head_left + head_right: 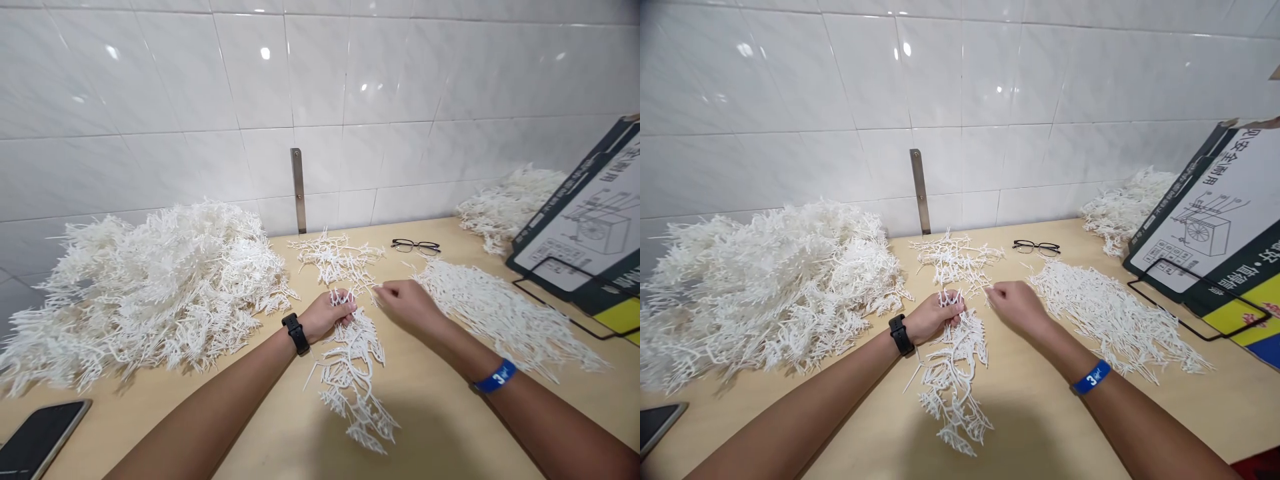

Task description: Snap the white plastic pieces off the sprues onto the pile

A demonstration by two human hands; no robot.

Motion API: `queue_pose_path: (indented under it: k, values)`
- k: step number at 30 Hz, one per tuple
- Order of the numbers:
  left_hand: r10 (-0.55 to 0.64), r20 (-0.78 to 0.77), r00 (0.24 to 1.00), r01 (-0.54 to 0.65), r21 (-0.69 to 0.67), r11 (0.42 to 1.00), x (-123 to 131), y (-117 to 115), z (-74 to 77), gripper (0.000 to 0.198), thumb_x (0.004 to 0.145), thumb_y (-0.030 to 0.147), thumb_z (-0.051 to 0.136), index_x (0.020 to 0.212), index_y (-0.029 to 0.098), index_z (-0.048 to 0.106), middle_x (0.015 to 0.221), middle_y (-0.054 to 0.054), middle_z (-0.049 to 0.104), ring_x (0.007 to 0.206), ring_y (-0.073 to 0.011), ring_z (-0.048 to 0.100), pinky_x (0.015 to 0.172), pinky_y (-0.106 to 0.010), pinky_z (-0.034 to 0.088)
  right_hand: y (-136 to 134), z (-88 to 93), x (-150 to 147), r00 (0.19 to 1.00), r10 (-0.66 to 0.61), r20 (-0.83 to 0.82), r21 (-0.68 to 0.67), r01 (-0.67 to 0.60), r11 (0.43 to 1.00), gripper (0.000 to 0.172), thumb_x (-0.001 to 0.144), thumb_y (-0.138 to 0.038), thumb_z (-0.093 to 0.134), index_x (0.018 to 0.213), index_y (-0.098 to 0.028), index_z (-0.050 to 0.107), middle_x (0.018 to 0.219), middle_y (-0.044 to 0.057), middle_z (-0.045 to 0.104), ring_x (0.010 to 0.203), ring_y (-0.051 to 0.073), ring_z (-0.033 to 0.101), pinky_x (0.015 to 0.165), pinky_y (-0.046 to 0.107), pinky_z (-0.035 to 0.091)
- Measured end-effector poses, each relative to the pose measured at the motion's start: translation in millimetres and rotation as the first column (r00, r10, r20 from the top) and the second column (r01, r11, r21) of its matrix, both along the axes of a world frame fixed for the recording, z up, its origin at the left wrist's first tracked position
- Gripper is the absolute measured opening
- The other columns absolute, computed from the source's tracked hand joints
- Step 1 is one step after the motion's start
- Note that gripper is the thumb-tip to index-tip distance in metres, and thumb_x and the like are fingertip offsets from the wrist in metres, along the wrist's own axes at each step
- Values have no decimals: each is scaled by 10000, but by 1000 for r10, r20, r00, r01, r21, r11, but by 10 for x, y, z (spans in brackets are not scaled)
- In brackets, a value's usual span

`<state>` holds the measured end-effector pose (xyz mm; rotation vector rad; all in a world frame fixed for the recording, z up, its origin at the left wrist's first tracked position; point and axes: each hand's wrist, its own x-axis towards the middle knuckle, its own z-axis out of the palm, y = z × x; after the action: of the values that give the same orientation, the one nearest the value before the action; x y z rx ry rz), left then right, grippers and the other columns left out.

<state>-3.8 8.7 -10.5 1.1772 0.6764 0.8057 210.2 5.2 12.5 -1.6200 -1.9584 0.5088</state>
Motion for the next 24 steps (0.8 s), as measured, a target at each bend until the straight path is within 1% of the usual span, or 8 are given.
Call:
queue_pose_path:
  k: [2,3,5,8,10,12,19,24]
  values:
    - [14,-11,1000,-14,-6,1000,9,-9,20,430,650,458,784,765,134,525,586,38,511,536,-64,482,554,-215,349,50,79,150,957,-213,196,57,206,977,538,807,-598,526,482,-197,373,469,-5,365,480,125,285,499,289,170]
    - [17,-18,1000,-17,-7,1000,12,-13,29,429,647,455,786,766,133,528,590,38,514,538,-64,484,556,-216,351,66,111,205,933,-259,249,69,250,966,547,780,-617,552,470,-199,382,463,3,383,475,128,291,501,293,169]
    - [21,-27,999,-21,-4,1000,15,-19,40,428,643,448,788,771,131,530,598,38,515,541,-63,487,562,-217,357,70,144,236,942,-242,231,46,237,970,549,784,-631,539,475,-198,403,468,8,407,480,133,316,509,292,184]
    - [16,-23,1000,-16,0,1000,23,-26,31,435,642,446,788,780,133,520,605,40,513,548,-63,487,569,-218,362,-1,104,74,999,-2,-32,-47,1,999,527,873,-593,419,531,-191,423,511,-4,413,521,132,355,522,274,231]
    - [12,-24,1000,-12,5,1000,33,-27,13,450,631,451,792,792,138,512,607,45,509,540,-62,479,558,-217,353,-72,41,-99,961,208,-181,-97,-228,969,485,884,-554,429,575,-182,453,551,-14,414,550,123,362,529,257,256]
    - [11,-27,1000,-10,18,1000,43,-26,-4,469,618,461,796,801,143,503,617,47,509,530,-59,463,547,-216,344,-132,-20,-245,909,341,-240,-126,-377,918,419,863,-502,505,608,-170,497,567,-26,409,559,112,359,525,243,258]
    - [-45,-92,995,54,107,993,29,-25,-11,481,664,539,734,778,152,471,637,47,475,539,-63,445,553,-227,353,-171,-85,-327,817,476,-326,-102,-531,841,289,887,-323,472,740,-140,642,589,-28,444,554,99,343,527,241,252]
    - [-132,-108,985,146,135,980,-6,3,-28,486,700,575,695,803,156,470,639,47,457,538,-68,430,537,-228,333,-147,-136,-298,793,487,-364,-85,-550,831,310,863,-313,489,590,-165,475,563,-42,329,543,91,277,511,245,219]
